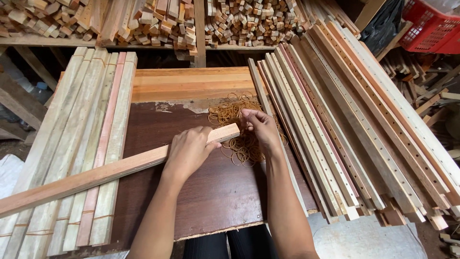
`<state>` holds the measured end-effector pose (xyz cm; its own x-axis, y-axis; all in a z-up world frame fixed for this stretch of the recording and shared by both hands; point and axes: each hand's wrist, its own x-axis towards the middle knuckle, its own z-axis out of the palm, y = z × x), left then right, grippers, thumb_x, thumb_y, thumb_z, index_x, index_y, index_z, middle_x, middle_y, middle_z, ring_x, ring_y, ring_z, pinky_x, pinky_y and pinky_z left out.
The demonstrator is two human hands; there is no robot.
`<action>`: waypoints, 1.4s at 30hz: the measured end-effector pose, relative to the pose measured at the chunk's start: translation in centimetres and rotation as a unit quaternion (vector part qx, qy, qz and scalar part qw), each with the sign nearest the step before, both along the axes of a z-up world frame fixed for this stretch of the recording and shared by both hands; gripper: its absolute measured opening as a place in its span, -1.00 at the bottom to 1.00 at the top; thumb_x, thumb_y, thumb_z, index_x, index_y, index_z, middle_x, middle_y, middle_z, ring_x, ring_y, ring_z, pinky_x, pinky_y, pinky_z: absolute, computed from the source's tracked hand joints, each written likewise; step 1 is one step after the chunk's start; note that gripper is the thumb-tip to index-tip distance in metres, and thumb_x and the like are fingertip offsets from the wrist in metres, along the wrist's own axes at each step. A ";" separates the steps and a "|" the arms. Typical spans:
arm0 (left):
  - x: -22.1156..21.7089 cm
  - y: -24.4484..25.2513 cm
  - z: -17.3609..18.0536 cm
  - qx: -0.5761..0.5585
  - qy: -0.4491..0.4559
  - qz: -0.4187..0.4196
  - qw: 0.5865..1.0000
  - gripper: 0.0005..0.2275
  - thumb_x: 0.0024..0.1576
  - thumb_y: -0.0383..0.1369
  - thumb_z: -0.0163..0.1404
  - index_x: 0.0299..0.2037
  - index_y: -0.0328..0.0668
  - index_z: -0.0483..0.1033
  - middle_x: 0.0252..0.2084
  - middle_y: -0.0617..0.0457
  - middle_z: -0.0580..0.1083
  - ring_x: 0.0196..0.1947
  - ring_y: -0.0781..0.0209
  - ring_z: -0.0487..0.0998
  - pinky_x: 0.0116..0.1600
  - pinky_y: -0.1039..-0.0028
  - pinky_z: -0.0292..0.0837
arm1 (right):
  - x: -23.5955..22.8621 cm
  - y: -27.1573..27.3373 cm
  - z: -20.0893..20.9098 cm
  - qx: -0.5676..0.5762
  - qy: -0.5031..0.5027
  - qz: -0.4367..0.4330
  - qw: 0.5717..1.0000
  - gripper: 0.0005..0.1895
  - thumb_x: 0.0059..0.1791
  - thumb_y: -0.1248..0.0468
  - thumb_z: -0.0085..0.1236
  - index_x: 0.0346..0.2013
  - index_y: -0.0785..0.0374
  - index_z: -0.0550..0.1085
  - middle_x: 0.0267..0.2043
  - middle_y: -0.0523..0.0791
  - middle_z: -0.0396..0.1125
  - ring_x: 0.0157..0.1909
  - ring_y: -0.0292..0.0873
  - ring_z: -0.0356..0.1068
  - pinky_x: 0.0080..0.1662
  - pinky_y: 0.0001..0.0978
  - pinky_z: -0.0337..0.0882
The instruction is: Sorting and stacking wooden slats on a workbench in a workshop
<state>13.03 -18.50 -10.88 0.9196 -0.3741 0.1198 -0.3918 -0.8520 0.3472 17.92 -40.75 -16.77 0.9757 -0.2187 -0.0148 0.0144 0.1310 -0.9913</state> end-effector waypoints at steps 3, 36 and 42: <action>0.2 0.1 -1.4 0.001 0.000 -0.003 1.000 -0.71 0.11 -0.21 0.12 -0.05 -0.17 0.57 -0.26 -0.13 0.60 -0.14 -0.24 0.64 -0.06 -0.03 0.54 | -0.4 -0.6 0.3 0.041 0.024 0.028 0.999 -0.73 0.02 0.29 0.06 -0.04 0.30 0.59 -0.32 -0.09 0.55 -0.42 -0.34 0.53 -0.43 -0.71 0.37; -0.1 1.3 0.2 -0.002 0.010 -0.019 1.000 -0.55 0.20 -0.07 0.08 0.22 -0.04 0.36 -0.63 0.06 0.47 -0.57 0.16 0.56 -0.03 0.13 0.60 | -19.0 5.9 -5.2 0.044 -0.109 0.332 0.936 -0.15 0.06 -0.26 -0.68 -0.48 0.20 0.54 -0.02 0.09 0.46 -0.04 -0.02 0.51 0.13 -0.09 0.44; -1.4 1.1 1.9 -0.068 0.063 -0.025 0.995 -0.70 0.13 -0.12 0.08 0.01 0.03 0.53 -0.20 -0.27 0.61 -0.08 -0.37 0.62 0.03 -0.10 0.49 | -13.5 3.6 -4.7 0.689 -0.002 0.174 0.703 -0.41 0.13 0.07 -0.18 0.40 0.28 0.23 0.41 0.00 0.22 0.37 -0.08 0.28 0.25 -0.17 0.38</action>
<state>11.66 -17.39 -8.99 0.9114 -0.4075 0.0577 -0.3784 -0.7743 0.5072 4.45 -37.17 -21.45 0.9670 0.2535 0.0241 -0.2547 0.9636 0.0811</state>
